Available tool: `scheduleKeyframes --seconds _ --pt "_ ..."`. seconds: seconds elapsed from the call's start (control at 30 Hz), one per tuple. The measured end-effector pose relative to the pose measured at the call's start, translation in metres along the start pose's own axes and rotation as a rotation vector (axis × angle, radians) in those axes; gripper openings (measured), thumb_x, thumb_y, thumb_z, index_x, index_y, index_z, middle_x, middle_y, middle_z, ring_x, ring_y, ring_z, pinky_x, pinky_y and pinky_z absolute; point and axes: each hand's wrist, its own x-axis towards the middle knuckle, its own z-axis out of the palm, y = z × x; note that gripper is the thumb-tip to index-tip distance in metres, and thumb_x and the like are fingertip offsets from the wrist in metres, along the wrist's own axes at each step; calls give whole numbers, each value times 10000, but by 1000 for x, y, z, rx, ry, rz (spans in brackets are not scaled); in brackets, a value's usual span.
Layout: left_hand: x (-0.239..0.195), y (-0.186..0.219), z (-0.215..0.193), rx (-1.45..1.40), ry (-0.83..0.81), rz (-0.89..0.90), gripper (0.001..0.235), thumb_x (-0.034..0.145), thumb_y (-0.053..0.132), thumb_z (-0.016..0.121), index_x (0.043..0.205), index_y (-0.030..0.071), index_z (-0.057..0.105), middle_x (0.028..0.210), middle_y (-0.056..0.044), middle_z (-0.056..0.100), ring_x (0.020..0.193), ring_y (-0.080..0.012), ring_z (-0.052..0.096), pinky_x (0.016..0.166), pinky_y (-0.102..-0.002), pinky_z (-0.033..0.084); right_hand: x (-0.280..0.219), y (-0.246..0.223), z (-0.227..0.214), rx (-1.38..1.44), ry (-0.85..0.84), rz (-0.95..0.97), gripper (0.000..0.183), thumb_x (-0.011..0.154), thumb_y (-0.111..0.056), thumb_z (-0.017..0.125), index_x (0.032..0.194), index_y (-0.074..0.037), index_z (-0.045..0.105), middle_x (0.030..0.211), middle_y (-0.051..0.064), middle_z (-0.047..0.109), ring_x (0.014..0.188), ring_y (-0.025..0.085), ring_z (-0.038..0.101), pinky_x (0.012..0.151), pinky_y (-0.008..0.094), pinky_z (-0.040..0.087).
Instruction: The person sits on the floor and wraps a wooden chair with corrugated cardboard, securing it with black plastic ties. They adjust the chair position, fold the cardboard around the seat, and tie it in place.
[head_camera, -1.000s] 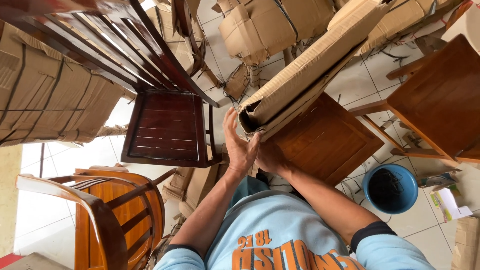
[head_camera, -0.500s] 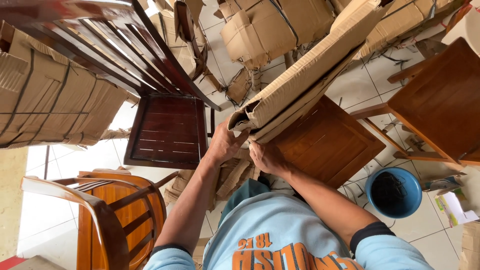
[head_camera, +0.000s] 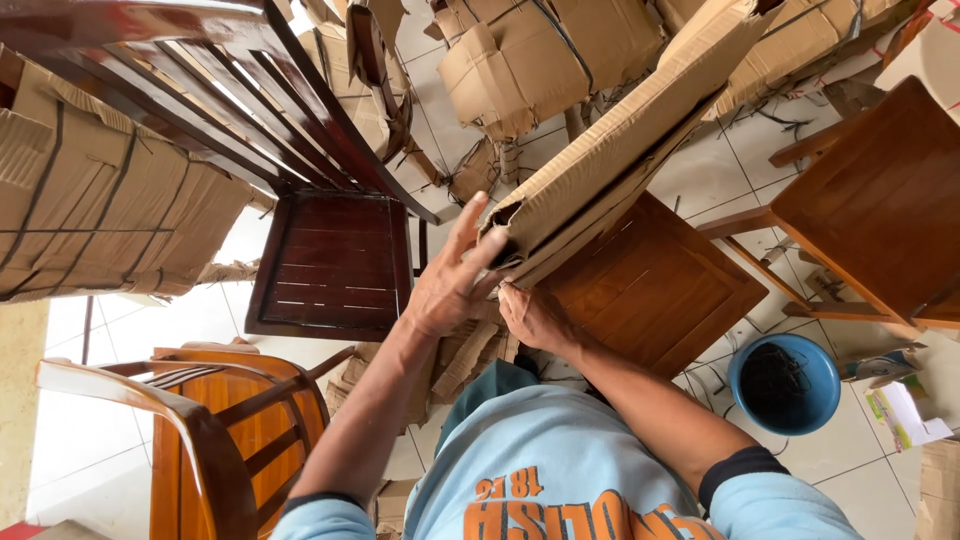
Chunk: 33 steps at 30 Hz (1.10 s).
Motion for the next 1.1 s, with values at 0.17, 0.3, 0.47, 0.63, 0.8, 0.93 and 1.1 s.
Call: scheduleKeyframes --seconds 0.17,0.3,0.47,0.63,0.8,0.93,1.1 --pt "29 -6 -22 241 -107 365 431 966 199 701 1379 265 595 1655 -255 237 1156 -455 673 833 -519 662 -1 1 5 7 1 28 230 997 -154 431 860 -54 586 662 231 669 735 413 738 620 456 558" --pt "52 16 -25 521 45 554 89 1038 223 592 966 240 643 1536 -155 502 1273 -343 604 982 -442 503 -4 -4 0 50 -7 28 225 995 -131 431 846 -42 574 688 295 657 851 499 723 656 499 554" --pt "57 9 11 252 148 460 158 906 53 724 795 44 613 1398 -255 561 1262 -474 579 1025 -554 518 -2 -1 5 65 16 45 218 1001 -150 415 893 -58 581 753 268 690 805 461 731 654 506 576" --pt "56 -1 43 101 400 344 363 919 70 786 1173 30 530 1545 -334 300 1185 -450 643 962 -508 570 -6 -4 -1 42 14 45 230 997 -158 425 875 -40 580 732 286 669 789 460 729 627 514 557" --pt "39 0 55 -15 431 30 1094 824 235 930 1563 -32 169 1528 -292 450 1145 -451 687 930 -528 599 -8 -1 6 10 58 32 221 992 -155 433 836 -77 568 663 216 673 716 402 742 578 442 560" --pt "29 10 39 -39 90 -409 1302 724 325 933 1627 22 46 1509 -208 535 1356 -507 496 1176 -620 337 -9 7 13 -46 36 26 219 990 -158 451 840 -63 579 656 215 679 705 407 741 563 463 559" --pt "30 13 29 -67 -119 -365 823 737 289 872 1375 -34 465 1229 -272 618 1136 -512 592 965 -613 485 -4 8 19 -53 10 14 209 981 -129 441 859 -43 587 653 210 686 672 399 739 564 475 555"
